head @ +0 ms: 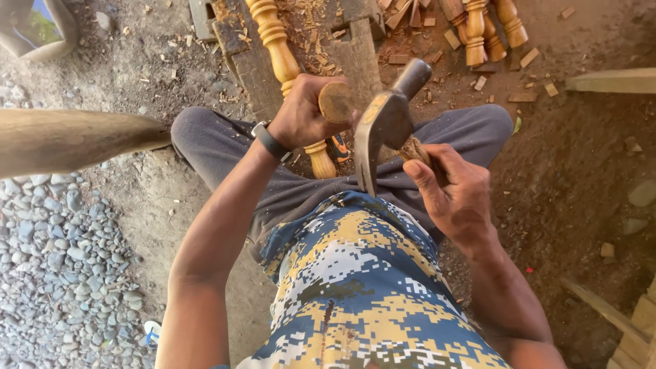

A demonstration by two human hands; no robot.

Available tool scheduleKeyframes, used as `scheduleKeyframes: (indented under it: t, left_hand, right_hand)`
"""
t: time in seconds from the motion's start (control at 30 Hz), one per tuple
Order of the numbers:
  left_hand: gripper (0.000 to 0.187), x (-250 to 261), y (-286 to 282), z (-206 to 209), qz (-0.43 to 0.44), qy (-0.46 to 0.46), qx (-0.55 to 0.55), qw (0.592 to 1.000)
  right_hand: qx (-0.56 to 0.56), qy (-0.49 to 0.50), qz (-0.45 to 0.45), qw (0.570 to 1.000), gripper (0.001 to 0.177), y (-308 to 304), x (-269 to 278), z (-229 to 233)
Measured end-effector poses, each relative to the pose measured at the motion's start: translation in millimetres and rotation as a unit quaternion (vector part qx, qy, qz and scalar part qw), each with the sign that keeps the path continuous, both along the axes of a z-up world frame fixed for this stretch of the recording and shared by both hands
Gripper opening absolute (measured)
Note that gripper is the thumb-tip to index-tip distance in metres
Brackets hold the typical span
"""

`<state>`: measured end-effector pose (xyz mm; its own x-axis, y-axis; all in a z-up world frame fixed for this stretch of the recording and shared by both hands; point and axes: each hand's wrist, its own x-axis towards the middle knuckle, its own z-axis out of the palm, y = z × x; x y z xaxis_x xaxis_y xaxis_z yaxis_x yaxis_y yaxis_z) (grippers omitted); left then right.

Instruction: Carving decorative details into a wooden furniture leg using a hammer, chisel, and knife.

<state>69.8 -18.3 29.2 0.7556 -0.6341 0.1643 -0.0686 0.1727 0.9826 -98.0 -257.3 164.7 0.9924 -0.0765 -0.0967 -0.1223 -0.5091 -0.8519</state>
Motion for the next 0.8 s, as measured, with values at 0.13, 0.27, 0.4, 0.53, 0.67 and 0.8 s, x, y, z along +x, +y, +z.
scheduleKeyframes:
  t: [0.13, 0.27, 0.4, 0.53, 0.67, 0.8]
  left_hand:
    - [0.015, -5, 1, -8, -0.005, -0.024, 0.006, 1.0]
    - [0.025, -10, 10, -30, -0.029, -0.014, 0.015, 0.999]
    - [0.038, -11, 22, -45, -0.036, -0.012, 0.031, 0.999]
    - [0.041, -4, 31, -31, -0.044, -0.007, 0.075, 0.996]
    - [0.045, -3, 37, -53, -0.05, -0.012, 0.064, 0.997]
    - [0.049, -23, 41, -75, -0.029, -0.054, 0.067, 0.996]
  right_hand:
    - [-0.006, 0.008, -0.007, 1.0, 0.02, 1, 0, -5]
    - [0.009, 0.017, 0.01, 1.0, 0.026, 9, 3, -8]
    - [-0.037, 0.006, 0.061, 0.997, 0.025, 27, 19, -15]
    - [-0.009, 0.004, 0.084, 0.996, 0.035, 28, 23, -19]
    - [-0.021, 0.015, 0.107, 0.994, 0.03, 34, 41, -15]
    - [-0.07, -0.023, 0.096, 0.993, 0.03, 31, 36, 2]
